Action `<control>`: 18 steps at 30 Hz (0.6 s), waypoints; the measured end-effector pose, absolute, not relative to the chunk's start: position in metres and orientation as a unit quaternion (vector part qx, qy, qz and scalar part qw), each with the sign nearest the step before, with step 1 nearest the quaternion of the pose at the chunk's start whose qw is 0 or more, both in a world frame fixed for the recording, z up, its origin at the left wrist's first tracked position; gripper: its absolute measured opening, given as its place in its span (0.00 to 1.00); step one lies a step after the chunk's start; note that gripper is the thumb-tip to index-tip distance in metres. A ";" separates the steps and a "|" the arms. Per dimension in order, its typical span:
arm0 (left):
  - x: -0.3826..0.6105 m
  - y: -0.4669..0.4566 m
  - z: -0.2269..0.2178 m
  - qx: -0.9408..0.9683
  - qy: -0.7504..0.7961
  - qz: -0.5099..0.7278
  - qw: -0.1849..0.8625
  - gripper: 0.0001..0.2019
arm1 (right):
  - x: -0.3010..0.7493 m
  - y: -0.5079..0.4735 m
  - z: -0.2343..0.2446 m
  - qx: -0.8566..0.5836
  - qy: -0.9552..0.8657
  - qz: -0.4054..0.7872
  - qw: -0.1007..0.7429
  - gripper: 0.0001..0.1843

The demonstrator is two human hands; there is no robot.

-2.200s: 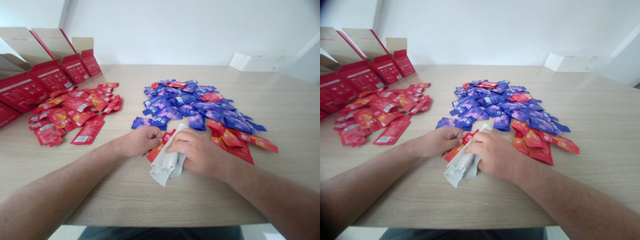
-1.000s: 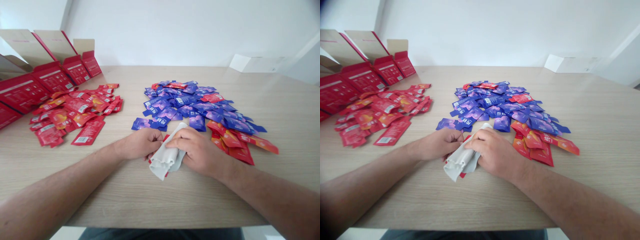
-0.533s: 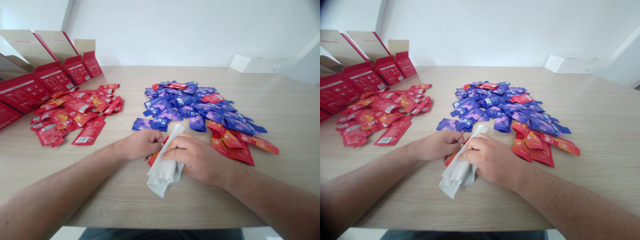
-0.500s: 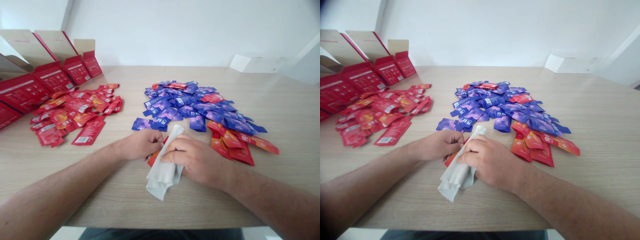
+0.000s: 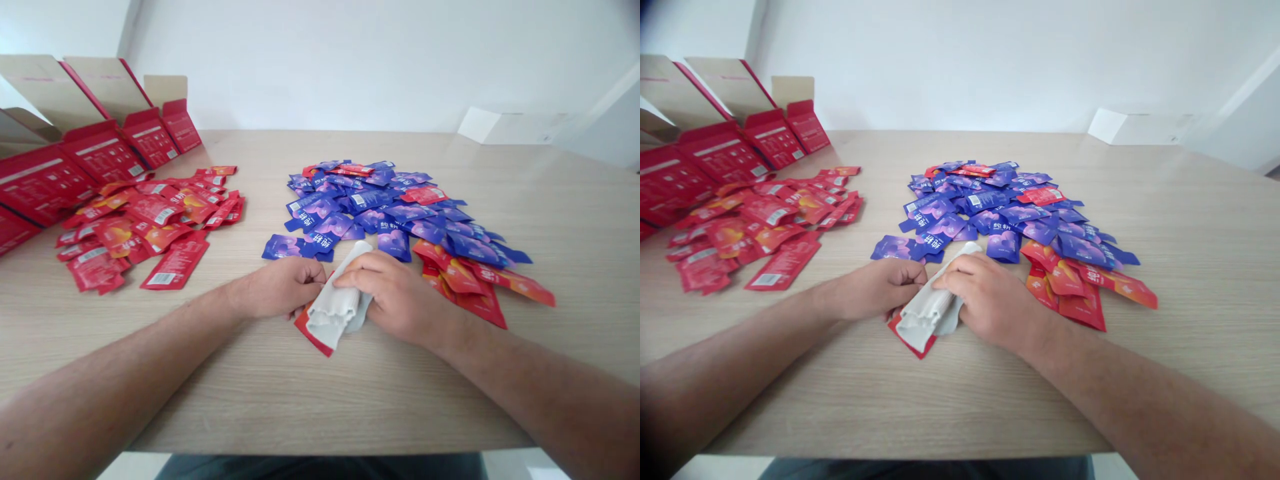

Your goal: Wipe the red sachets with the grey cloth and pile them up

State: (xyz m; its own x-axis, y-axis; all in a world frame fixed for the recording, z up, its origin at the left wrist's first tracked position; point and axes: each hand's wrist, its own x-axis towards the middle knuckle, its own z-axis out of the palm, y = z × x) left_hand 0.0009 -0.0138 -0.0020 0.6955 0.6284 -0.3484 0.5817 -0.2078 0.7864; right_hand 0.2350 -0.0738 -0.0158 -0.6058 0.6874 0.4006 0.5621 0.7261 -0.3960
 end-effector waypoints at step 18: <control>0.000 -0.012 -0.005 0.780 0.396 0.033 0.484 0.07 | 0.226 -0.085 -0.014 -0.284 -0.923 0.117 0.231 0.14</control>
